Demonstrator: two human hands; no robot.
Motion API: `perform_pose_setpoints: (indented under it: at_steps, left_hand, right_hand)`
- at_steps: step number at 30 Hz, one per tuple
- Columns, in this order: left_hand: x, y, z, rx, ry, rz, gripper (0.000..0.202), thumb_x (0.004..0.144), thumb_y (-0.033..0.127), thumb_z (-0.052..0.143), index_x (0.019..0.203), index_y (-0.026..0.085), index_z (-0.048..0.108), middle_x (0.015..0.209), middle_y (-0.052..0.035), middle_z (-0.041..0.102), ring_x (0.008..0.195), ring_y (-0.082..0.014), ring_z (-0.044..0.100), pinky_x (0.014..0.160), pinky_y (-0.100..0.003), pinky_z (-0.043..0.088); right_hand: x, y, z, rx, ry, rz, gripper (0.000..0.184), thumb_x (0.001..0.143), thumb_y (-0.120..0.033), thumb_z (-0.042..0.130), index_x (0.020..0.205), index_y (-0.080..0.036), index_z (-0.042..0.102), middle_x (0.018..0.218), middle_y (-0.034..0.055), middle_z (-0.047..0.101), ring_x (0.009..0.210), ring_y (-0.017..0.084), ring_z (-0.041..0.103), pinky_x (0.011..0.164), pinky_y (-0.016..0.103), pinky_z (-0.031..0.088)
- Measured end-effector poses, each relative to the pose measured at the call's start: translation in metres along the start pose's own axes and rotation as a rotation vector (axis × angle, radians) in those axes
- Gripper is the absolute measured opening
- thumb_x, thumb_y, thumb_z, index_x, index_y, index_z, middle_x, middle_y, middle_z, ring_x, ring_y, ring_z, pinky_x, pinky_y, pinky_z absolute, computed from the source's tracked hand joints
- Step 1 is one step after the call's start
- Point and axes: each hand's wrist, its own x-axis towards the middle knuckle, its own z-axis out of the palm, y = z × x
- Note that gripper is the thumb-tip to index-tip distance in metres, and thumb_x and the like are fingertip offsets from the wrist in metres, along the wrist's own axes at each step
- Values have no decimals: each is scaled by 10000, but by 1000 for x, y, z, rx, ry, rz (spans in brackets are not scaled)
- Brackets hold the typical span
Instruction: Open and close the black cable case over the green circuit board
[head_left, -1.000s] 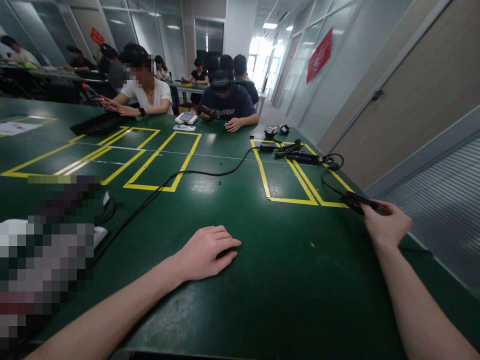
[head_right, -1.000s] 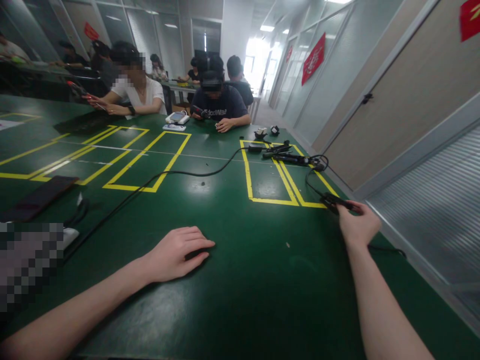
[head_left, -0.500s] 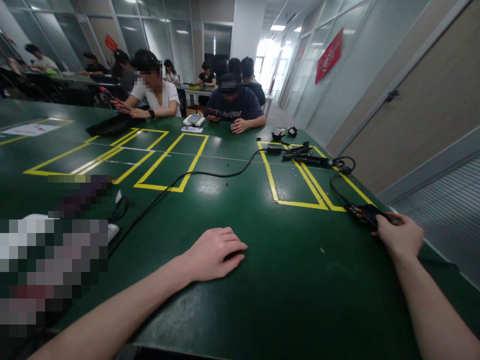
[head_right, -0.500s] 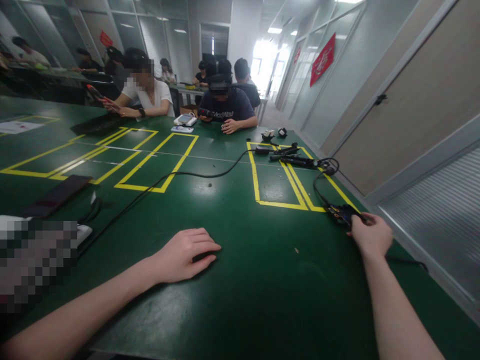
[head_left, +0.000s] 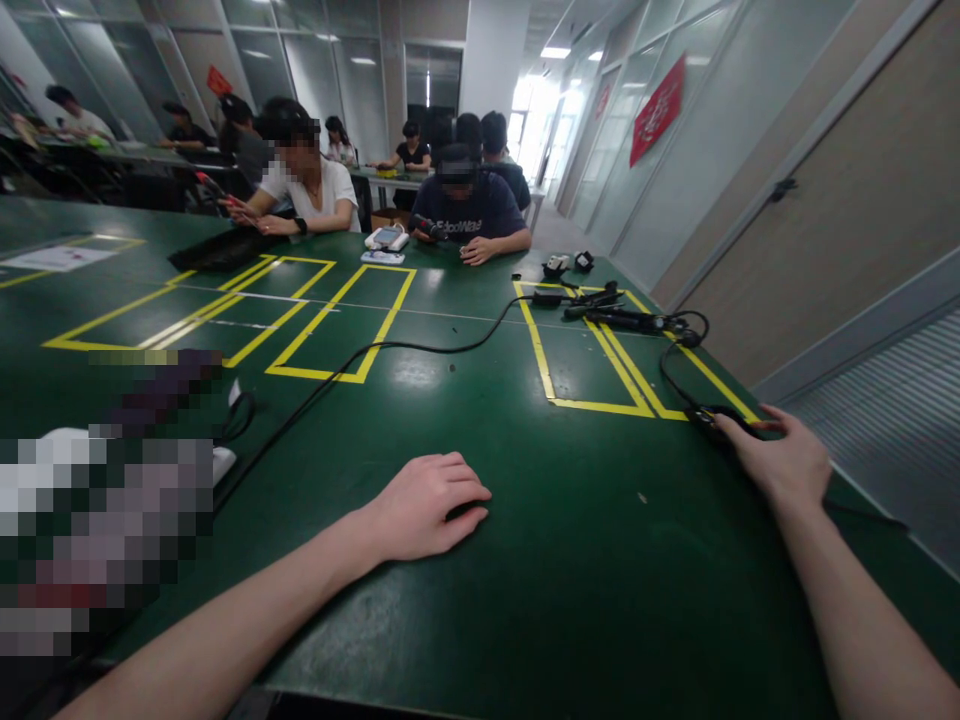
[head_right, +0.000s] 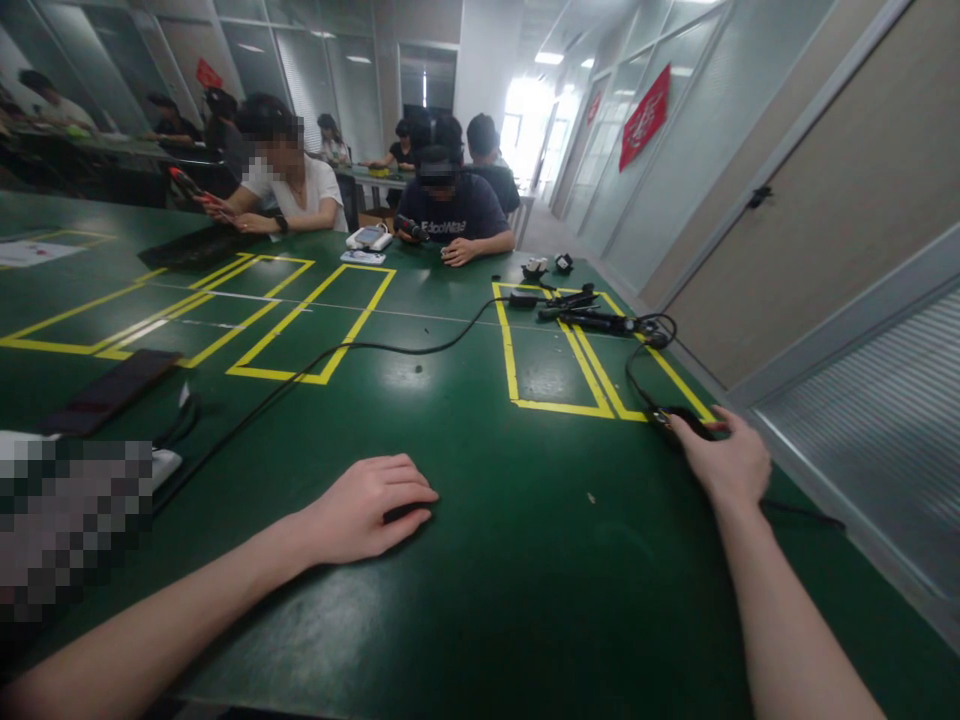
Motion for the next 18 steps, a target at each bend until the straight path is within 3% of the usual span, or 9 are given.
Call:
perform_pose_setpoints:
  at_steps: [2, 8, 14, 18]
  left_hand:
    - [0, 0, 0, 0, -1, 0, 229, 1024, 269, 552, 1068, 163, 750, 1007, -64, 771, 915, -193, 690, 835, -331, 563]
    - [-1, -1, 0, -16, -6, -4, 229, 1027, 284, 562, 1081, 167, 752, 1012, -64, 770, 921, -195, 690, 831, -330, 563]
    - [0, -1, 0, -6, 4, 5, 198, 1013, 259, 587, 1071, 161, 749, 1005, -59, 767, 914, -194, 690, 828, -323, 556]
    - [0, 0, -1, -9, -7, 3, 222, 1025, 270, 559, 1076, 165, 748, 1012, -62, 766, 917, -189, 687, 838, -327, 565]
  right_hand:
    - [-5, -11, -7, 18, -19, 29, 547, 691, -524, 733, 1111, -175, 718, 916, 102, 685, 928, 346, 647, 752, 422, 493]
    - [-14, -31, -21, 90, -131, 78, 492, 611, -501, 781, 978, -177, 736, 715, 22, 618, 680, 258, 593, 600, 350, 412]
    - [-16, -43, -25, -38, -231, 90, 268, 668, -458, 723, 789, -219, 731, 755, 49, 684, 690, 264, 597, 568, 345, 375]
    - [-16, -45, -23, -71, -258, 53, 224, 713, -430, 682, 799, -231, 740, 790, 58, 697, 720, 276, 612, 571, 346, 378]
